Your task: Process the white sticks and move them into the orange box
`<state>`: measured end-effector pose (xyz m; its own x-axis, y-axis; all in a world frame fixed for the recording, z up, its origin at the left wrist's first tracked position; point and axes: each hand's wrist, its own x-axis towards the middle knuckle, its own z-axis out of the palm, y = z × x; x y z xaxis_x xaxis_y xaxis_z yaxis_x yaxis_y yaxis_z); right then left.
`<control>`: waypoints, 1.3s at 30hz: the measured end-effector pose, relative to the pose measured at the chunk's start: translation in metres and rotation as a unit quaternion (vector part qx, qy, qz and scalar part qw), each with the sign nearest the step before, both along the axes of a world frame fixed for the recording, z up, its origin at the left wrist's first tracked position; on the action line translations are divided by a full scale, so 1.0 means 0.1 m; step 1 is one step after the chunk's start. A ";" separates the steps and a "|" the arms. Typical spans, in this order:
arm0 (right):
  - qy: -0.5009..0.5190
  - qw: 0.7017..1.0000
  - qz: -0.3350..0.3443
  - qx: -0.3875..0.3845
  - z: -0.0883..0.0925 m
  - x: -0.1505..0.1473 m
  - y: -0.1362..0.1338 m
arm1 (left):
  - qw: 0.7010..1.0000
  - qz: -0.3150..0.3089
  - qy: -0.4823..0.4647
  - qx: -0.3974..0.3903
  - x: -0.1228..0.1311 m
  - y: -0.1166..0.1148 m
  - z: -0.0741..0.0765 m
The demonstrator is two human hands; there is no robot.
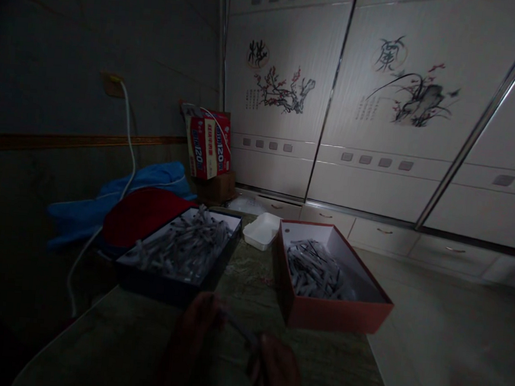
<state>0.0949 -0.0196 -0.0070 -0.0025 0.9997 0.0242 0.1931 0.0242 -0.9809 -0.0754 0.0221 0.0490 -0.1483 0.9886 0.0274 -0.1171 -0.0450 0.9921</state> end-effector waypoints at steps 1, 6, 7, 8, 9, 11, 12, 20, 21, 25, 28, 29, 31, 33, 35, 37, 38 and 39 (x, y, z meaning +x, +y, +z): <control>0.013 1.000 0.014 -0.006 -0.03 0.00 -0.01 | 0.999 0.028 -0.015 -0.025 0.02 -0.03 -0.09; 0.006 0.999 0.037 -0.009 -0.13 0.02 -0.01 | 0.992 0.030 -0.086 -0.086 0.16 -0.11 -0.42; -0.008 0.999 0.041 0.002 -0.13 0.02 -0.01 | 0.994 0.005 -0.078 -0.081 0.19 -0.11 -0.47; -0.025 0.998 0.048 0.013 -0.12 0.02 -0.02 | 0.995 -0.017 -0.066 -0.073 0.22 -0.11 -0.52; -0.044 0.997 0.054 0.025 -0.11 0.03 -0.02 | 0.996 -0.030 -0.056 -0.067 0.25 -0.11 -0.55; -0.074 0.994 0.069 0.041 -0.08 0.04 -0.03 | 0.996 -0.033 -0.055 -0.064 0.30 -0.09 -0.59; -0.087 0.992 0.076 0.046 -0.07 0.04 -0.04 | 0.995 -0.033 -0.065 -0.068 0.31 -0.09 -0.61; -0.175 0.977 0.059 0.102 -0.16 0.01 -0.05 | 0.981 -0.053 -0.145 -0.120 0.35 -0.09 -0.60; -0.188 0.973 0.052 0.121 -0.19 0.02 -0.05 | 0.979 -0.046 -0.151 -0.127 0.36 -0.09 -0.58; -0.275 0.947 0.033 0.163 -0.33 0.09 -0.07 | 0.972 -0.038 -0.172 -0.153 0.40 -0.10 -0.58; -0.313 0.933 0.037 0.174 -0.39 0.12 -0.10 | 0.971 -0.032 -0.178 -0.157 0.44 -0.13 -0.64; -0.292 0.942 0.032 0.162 -0.37 0.11 -0.12 | 0.971 -0.027 -0.181 -0.155 0.45 -0.14 -0.66; -0.208 0.972 0.011 0.112 -0.30 0.08 -0.16 | 0.971 -0.017 -0.184 -0.150 0.47 -0.16 -0.69; -0.107 0.993 0.001 0.049 -0.20 0.05 -0.19 | 0.972 -0.020 -0.185 -0.145 0.50 -0.18 -0.69; 0.001 1.000 0.024 -0.017 -0.13 0.05 -0.18 | 0.970 -0.034 -0.193 -0.145 0.52 -0.19 -0.66; 0.113 0.987 0.065 -0.089 -0.10 0.07 -0.16 | 0.963 -0.043 -0.219 -0.153 0.55 -0.19 -0.62; 0.168 0.975 0.079 -0.123 -0.11 0.08 -0.16 | 0.958 -0.046 -0.237 -0.158 0.56 -0.19 -0.60; 0.215 0.961 0.084 -0.150 -0.13 0.10 -0.15 | 0.952 -0.046 -0.254 -0.163 0.58 -0.19 -0.59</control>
